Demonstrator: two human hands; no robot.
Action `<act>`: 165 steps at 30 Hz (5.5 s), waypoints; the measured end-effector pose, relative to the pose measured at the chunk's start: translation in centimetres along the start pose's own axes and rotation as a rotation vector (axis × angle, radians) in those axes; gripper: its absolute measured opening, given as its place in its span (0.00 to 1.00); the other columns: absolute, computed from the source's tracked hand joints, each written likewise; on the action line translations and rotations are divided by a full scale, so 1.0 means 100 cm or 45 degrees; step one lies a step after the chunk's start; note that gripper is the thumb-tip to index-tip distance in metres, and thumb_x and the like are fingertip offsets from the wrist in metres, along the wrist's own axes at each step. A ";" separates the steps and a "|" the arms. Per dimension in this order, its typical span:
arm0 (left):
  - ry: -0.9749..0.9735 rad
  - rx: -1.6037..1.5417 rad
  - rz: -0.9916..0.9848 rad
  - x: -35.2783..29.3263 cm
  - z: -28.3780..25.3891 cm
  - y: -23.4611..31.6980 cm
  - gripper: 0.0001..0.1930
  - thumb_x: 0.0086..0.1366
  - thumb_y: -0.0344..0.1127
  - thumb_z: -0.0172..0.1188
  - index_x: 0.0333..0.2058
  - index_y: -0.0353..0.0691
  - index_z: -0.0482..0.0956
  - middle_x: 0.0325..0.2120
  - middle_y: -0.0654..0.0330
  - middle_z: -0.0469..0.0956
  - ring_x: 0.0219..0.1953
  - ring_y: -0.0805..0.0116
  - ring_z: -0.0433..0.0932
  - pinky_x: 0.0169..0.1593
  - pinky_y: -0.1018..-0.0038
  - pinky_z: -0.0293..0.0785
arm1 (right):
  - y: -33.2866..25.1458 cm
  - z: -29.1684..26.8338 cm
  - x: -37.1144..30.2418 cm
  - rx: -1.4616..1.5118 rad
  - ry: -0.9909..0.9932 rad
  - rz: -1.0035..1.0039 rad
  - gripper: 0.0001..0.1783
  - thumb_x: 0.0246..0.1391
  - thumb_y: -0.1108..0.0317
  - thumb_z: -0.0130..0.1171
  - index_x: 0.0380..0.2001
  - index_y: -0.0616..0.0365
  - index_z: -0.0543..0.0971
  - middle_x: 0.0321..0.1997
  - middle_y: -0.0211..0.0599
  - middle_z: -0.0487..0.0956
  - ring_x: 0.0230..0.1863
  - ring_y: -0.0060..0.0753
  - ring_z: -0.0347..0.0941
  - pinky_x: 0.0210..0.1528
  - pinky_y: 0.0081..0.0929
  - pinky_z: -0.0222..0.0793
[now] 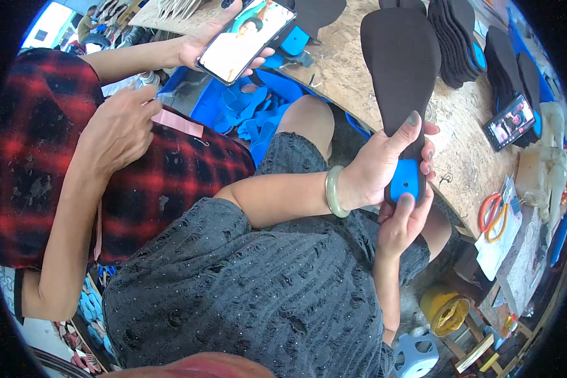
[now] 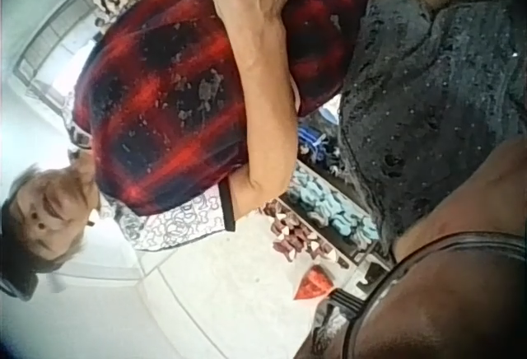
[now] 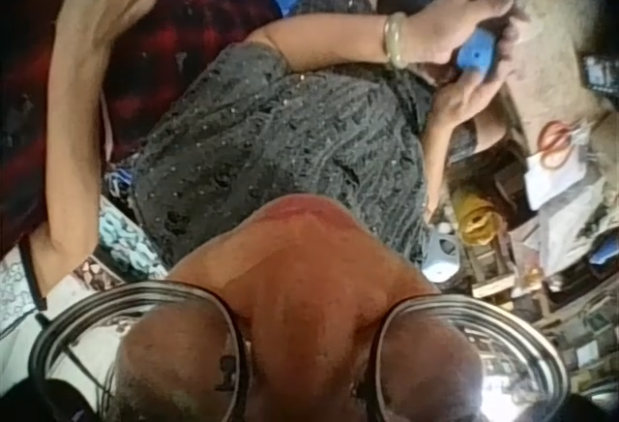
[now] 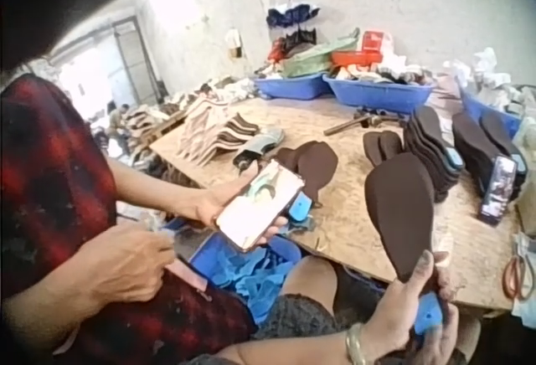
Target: The recorder is assembling and inspecting shoe soles and insoles in a workshop.
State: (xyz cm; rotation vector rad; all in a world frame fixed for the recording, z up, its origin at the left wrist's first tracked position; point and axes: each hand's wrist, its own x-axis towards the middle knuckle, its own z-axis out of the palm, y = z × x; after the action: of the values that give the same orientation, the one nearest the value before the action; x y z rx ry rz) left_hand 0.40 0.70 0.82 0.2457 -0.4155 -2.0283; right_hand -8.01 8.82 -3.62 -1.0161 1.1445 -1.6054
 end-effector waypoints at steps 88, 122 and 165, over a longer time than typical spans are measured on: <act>0.190 0.440 0.019 0.002 -0.030 0.008 0.18 0.70 0.47 0.48 0.44 0.36 0.72 0.29 0.58 0.76 0.33 0.69 0.77 0.41 0.72 0.75 | -0.010 -0.030 0.050 -0.228 -0.439 -0.090 0.56 0.34 0.65 0.73 0.65 0.62 0.52 0.63 0.45 0.62 0.59 0.43 0.65 0.54 0.37 0.68; 0.529 2.909 1.361 0.067 -0.085 0.213 0.20 0.58 0.37 0.62 0.45 0.31 0.73 0.37 0.49 0.76 0.39 0.54 0.76 0.43 0.65 0.73 | 0.000 0.047 0.214 -1.336 -0.401 -0.980 0.21 0.49 0.61 0.64 0.46 0.59 0.77 0.52 0.46 0.74 0.52 0.49 0.71 0.53 0.38 0.68; -0.211 1.287 0.456 -0.030 -0.051 0.066 0.13 0.63 0.35 0.59 0.44 0.37 0.77 0.33 0.64 0.78 0.35 0.77 0.73 0.41 0.75 0.71 | -0.019 0.017 0.088 0.153 -0.332 0.102 0.19 0.59 0.72 0.53 0.52 0.69 0.72 0.49 0.41 0.76 0.50 0.28 0.70 0.55 0.27 0.62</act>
State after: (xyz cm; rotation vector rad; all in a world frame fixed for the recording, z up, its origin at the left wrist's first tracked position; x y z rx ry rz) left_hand 8.92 -0.43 -1.26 0.5625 -1.4638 -1.3442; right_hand -9.12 0.31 -0.32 -1.0517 0.8908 -1.4138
